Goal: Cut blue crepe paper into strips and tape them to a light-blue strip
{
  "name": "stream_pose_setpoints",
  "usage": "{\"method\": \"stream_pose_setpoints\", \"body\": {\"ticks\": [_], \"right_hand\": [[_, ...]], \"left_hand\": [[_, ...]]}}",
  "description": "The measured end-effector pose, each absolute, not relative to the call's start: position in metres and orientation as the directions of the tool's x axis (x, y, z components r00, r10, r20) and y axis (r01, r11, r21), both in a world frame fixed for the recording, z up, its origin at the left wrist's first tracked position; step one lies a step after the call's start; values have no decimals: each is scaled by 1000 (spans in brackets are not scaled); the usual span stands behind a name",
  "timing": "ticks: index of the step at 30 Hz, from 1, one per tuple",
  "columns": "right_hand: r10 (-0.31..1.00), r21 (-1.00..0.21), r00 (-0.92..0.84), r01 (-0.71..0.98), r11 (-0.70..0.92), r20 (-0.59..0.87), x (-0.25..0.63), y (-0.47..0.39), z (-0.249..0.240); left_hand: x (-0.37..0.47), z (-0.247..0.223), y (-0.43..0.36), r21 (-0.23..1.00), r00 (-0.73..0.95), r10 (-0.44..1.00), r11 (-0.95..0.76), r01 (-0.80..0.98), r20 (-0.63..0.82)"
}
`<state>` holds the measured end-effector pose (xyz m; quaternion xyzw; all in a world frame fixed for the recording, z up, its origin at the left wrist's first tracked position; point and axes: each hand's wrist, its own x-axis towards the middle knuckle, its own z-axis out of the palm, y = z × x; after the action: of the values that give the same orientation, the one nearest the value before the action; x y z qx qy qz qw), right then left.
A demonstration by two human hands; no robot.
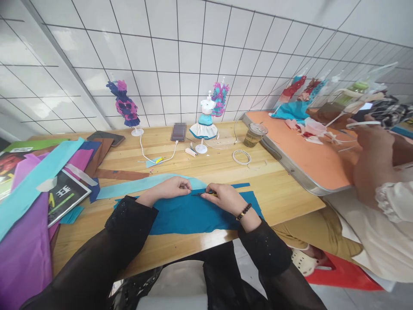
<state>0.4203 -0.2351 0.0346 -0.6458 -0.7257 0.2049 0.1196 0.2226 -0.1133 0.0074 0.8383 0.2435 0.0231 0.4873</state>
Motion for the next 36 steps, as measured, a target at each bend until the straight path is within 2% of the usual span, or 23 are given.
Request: {"method": "stream_pose_setpoints", "body": {"ticks": [15,36], "right_hand": [[983,-515,-164,852,100,-81,413,-227,32],[990,-507,-125,858,76,-63,411,-231,26]], "left_hand": [[218,5,-108,849,888,413,-378,370,-203],[217,3,-106,865,907,372,-370,338,-195]]}}
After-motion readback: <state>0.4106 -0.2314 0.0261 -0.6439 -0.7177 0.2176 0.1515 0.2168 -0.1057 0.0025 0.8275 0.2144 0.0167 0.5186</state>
